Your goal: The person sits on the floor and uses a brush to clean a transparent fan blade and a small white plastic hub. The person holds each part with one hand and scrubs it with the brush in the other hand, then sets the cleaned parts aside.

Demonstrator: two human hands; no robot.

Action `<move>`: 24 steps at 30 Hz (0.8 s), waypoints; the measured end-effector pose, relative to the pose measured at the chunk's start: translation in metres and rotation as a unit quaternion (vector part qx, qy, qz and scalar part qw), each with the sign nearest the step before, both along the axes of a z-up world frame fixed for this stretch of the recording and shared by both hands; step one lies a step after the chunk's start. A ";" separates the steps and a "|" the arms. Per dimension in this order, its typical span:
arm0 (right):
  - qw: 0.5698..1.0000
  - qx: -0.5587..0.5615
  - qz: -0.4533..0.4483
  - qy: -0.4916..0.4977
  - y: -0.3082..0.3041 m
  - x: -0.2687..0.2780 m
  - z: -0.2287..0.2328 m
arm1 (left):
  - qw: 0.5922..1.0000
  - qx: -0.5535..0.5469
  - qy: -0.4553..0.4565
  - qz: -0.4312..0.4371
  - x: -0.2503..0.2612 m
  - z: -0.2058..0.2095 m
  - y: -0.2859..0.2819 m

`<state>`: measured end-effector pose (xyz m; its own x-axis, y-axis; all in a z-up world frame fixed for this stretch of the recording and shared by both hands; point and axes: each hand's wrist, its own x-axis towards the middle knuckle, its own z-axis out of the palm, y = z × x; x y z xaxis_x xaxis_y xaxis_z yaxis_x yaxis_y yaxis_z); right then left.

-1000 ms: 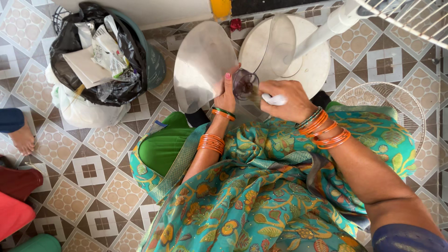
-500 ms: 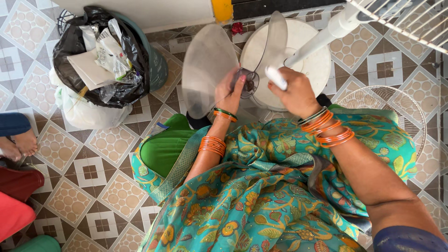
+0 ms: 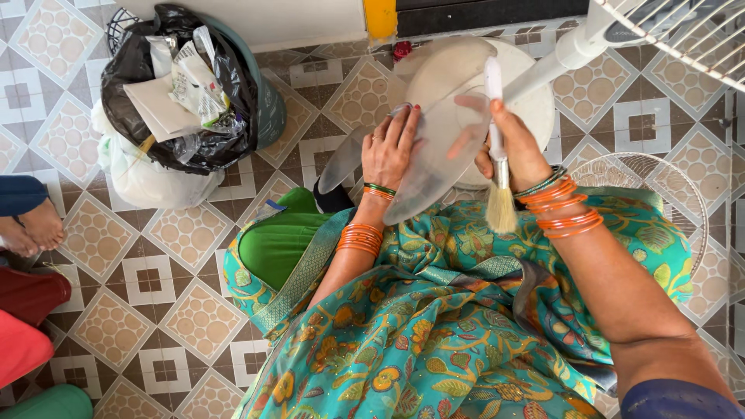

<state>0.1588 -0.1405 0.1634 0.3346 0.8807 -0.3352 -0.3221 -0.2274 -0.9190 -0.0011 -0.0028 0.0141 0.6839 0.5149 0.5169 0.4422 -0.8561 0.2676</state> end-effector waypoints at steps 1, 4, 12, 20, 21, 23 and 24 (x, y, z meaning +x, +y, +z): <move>1.000 0.006 0.007 -0.002 0.000 -0.002 -0.001 | 1.000 0.001 0.004 0.012 0.000 -0.001 0.000; 0.999 0.029 0.022 -0.004 -0.001 -0.006 -0.004 | 0.999 0.002 0.013 0.031 -0.001 -0.003 -0.001; 1.000 -0.028 -0.013 0.004 -0.006 0.000 -0.002 | 0.998 -0.051 0.035 0.033 0.002 0.010 -0.003; 0.998 -0.024 -0.015 -0.064 -0.012 0.046 -0.003 | 0.930 -0.357 0.079 0.021 -0.002 0.010 0.012; 0.996 -0.022 -0.011 -0.085 -0.013 0.050 -0.002 | 0.929 -0.361 0.082 0.033 -0.003 0.007 0.015; 0.995 -0.036 -0.008 -0.091 -0.016 0.054 0.000 | 0.925 -0.367 0.086 0.058 -0.004 0.002 0.019; 0.995 -0.043 -0.007 -0.095 -0.016 0.055 0.002 | 0.925 -0.363 0.098 0.057 -0.003 0.000 0.020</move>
